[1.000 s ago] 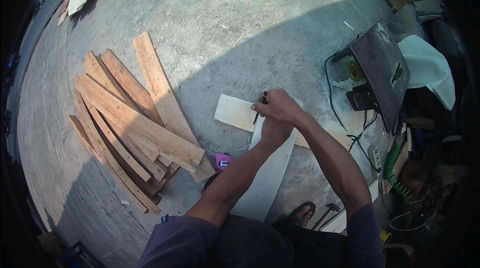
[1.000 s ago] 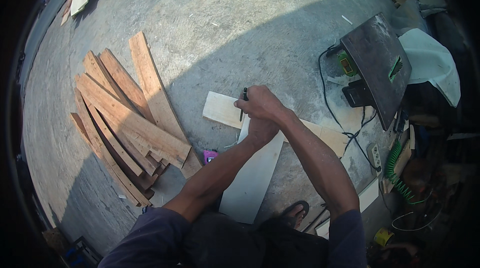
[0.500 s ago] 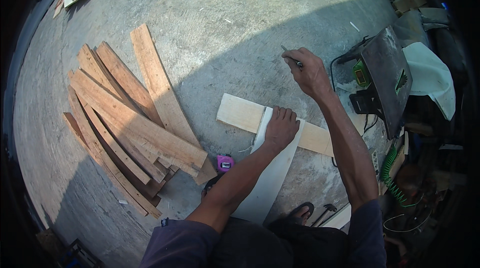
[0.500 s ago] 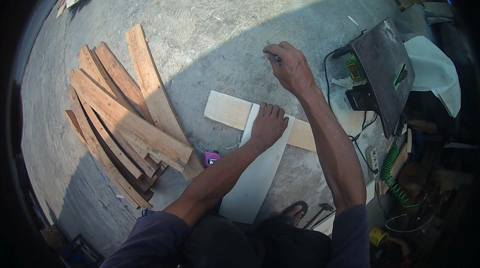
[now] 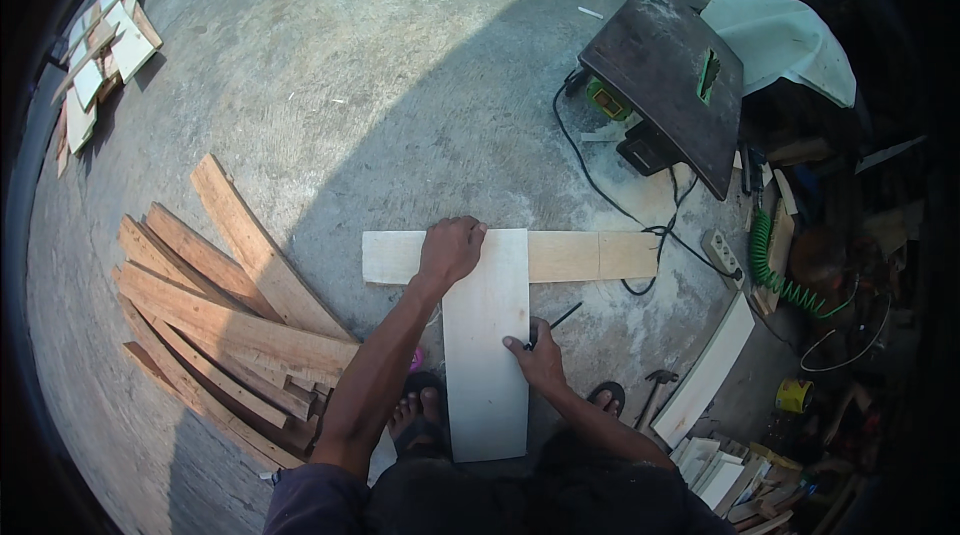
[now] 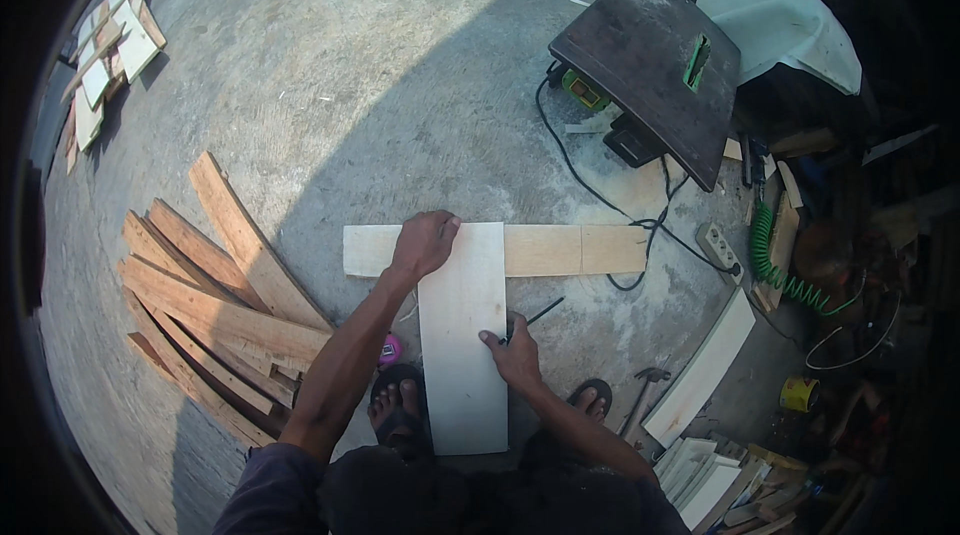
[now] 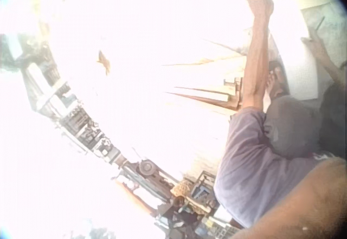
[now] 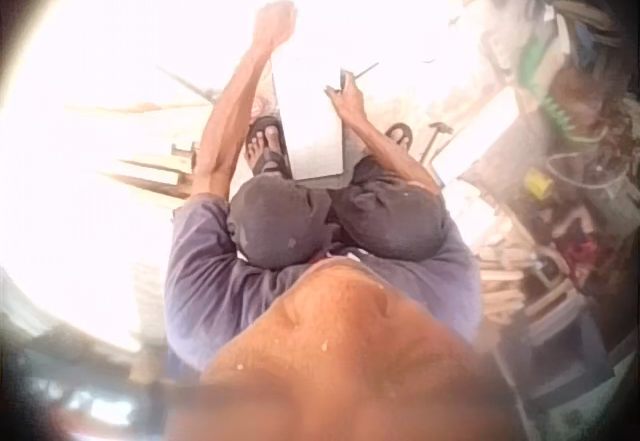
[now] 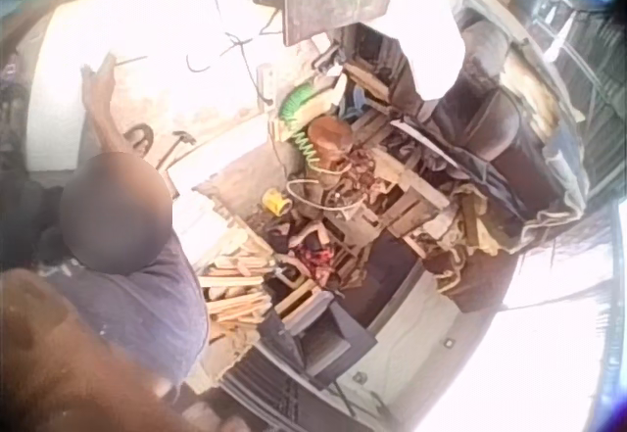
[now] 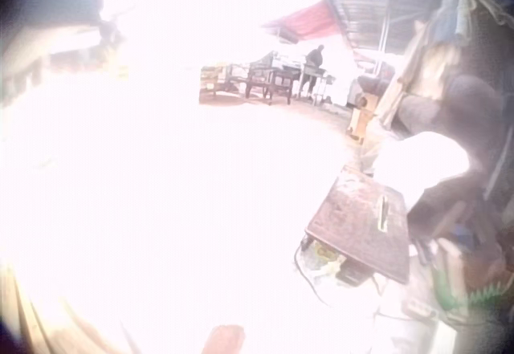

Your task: The person aligns and marks wooden planks, then uses a hammer to drive nails into the wood to join pieces together. The person also uses a table saw to cut a plank and continues assembling the wooden structure.

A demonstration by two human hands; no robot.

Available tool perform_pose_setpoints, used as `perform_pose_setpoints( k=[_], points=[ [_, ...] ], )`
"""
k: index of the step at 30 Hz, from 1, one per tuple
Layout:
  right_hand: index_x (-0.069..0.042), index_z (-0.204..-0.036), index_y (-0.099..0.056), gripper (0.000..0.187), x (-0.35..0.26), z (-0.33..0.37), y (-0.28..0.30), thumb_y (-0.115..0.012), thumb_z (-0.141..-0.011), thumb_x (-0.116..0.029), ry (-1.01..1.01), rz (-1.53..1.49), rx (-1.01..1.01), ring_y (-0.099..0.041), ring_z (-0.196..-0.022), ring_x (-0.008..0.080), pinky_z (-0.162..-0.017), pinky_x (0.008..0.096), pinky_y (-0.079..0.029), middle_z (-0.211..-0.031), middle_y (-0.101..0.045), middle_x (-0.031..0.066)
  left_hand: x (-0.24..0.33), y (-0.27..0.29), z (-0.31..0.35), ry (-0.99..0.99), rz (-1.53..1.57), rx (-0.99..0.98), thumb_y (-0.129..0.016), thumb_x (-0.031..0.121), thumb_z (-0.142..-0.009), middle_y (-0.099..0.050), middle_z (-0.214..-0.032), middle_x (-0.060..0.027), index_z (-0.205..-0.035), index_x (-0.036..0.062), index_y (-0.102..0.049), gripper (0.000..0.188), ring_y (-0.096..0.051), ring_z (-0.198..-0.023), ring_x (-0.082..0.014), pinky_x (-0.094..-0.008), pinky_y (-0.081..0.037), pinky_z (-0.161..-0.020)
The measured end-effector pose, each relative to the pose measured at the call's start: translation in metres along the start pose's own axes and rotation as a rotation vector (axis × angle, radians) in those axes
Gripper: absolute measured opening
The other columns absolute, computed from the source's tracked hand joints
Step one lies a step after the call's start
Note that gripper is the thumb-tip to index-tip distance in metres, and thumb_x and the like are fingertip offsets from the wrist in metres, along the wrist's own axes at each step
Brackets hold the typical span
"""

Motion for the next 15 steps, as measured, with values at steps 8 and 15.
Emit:
perform_pose_setpoints(
  k=[8, 15],
  points=[
    [0.003, -0.136, -0.051, 0.045, 0.033, 0.066, 0.184, -0.067, -0.1, -0.018, 0.173, -0.598, 0.585, -0.063, -0.108, 0.0236, -0.096, 0.0378, -0.051, -0.123, -0.065, 0.0153, -0.011, 0.033, 0.03, -0.322, -0.506, -0.33, -0.08, 0.049, -0.085, -0.047, -0.15, -0.0233, -0.154, 0.0162, -0.045, 0.084, -0.045, -0.139, -0.0428, -0.0624, -0.036, -0.113],
    [0.005, -0.143, -0.045, 0.054, 0.229, 0.164, 0.378, -0.068, -0.101, -0.02, -0.116, -0.522, 1.405, -0.065, -0.104, 0.0264, -0.091, 0.0398, -0.054, -0.123, -0.062, 0.0192, -0.007, 0.064, 0.036, -0.46, -0.563, -0.354, -0.09, 0.043, -0.073, -0.042, -0.149, -0.0219, -0.157, 0.019, -0.041, 0.1, -0.038, -0.142, -0.0414, -0.0664, -0.023, -0.118]
  ],
)
Point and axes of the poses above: each hand's wrist, its own z-axis away from the middle knuckle, its own y-axis out of the back of the hand, x = y × z, the point moved 4 cm from there along -z, towards the middle knuckle
